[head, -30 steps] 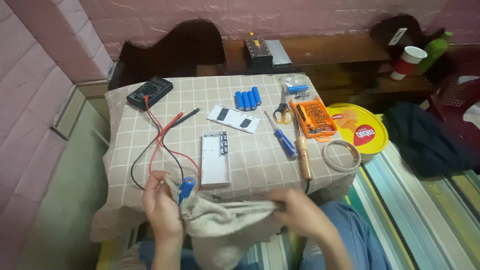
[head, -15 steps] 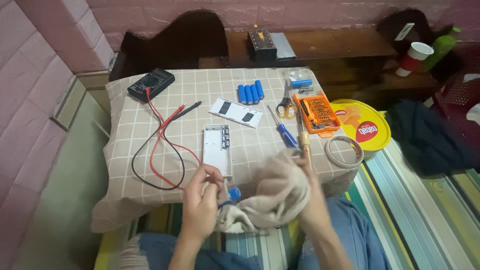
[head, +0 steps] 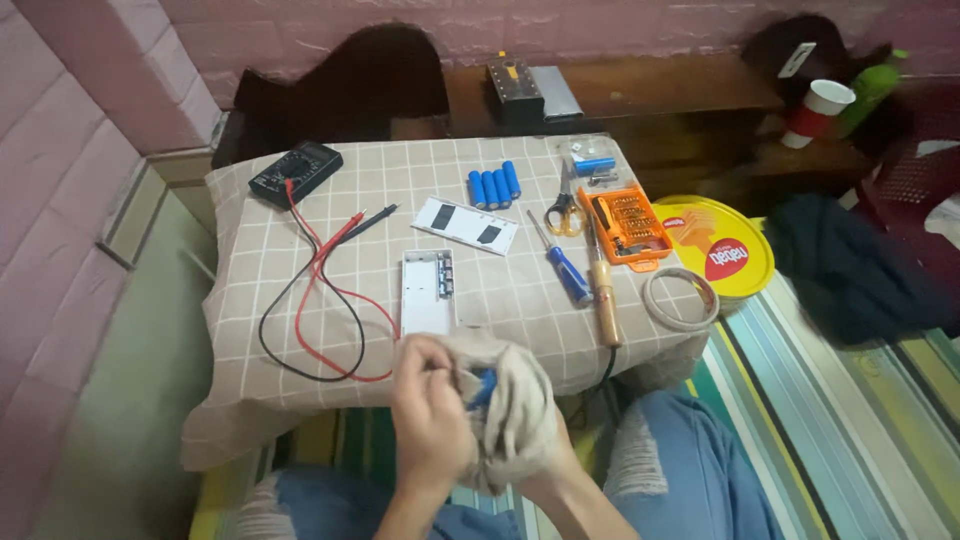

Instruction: Cleaning and inserting batteries into a battery holder on a repair bench

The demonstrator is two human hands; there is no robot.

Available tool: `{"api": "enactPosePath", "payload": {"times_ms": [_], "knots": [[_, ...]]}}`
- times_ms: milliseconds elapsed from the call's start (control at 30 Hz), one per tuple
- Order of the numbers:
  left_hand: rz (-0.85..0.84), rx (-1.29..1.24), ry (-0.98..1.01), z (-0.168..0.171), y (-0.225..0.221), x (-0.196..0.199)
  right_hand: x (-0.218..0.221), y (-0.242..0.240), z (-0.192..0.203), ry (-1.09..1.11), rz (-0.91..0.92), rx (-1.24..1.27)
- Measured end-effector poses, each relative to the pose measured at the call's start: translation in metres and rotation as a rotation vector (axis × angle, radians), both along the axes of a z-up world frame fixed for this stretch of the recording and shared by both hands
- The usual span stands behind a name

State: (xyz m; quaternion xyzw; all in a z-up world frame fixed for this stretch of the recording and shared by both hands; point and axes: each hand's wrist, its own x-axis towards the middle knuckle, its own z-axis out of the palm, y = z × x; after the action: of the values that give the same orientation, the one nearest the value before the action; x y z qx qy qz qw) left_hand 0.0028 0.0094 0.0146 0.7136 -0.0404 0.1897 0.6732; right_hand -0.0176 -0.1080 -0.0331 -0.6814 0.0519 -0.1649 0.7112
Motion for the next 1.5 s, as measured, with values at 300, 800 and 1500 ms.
{"api": "enactPosePath", "payload": {"times_ms": [300,800,1500], "knots": [[-0.066,0.151,-0.042,0.010,0.003,-0.007,0.000,-0.002,0.000,0.023,0.049,0.037],[-0.169,0.083,-0.002,0.003,-0.013,0.005,0.002,-0.004,-0.004,0.046,-0.017,0.102],[-0.571,-0.113,0.219,-0.006,-0.061,0.004,-0.003,-0.066,-0.005,0.126,-0.103,0.182]]}}
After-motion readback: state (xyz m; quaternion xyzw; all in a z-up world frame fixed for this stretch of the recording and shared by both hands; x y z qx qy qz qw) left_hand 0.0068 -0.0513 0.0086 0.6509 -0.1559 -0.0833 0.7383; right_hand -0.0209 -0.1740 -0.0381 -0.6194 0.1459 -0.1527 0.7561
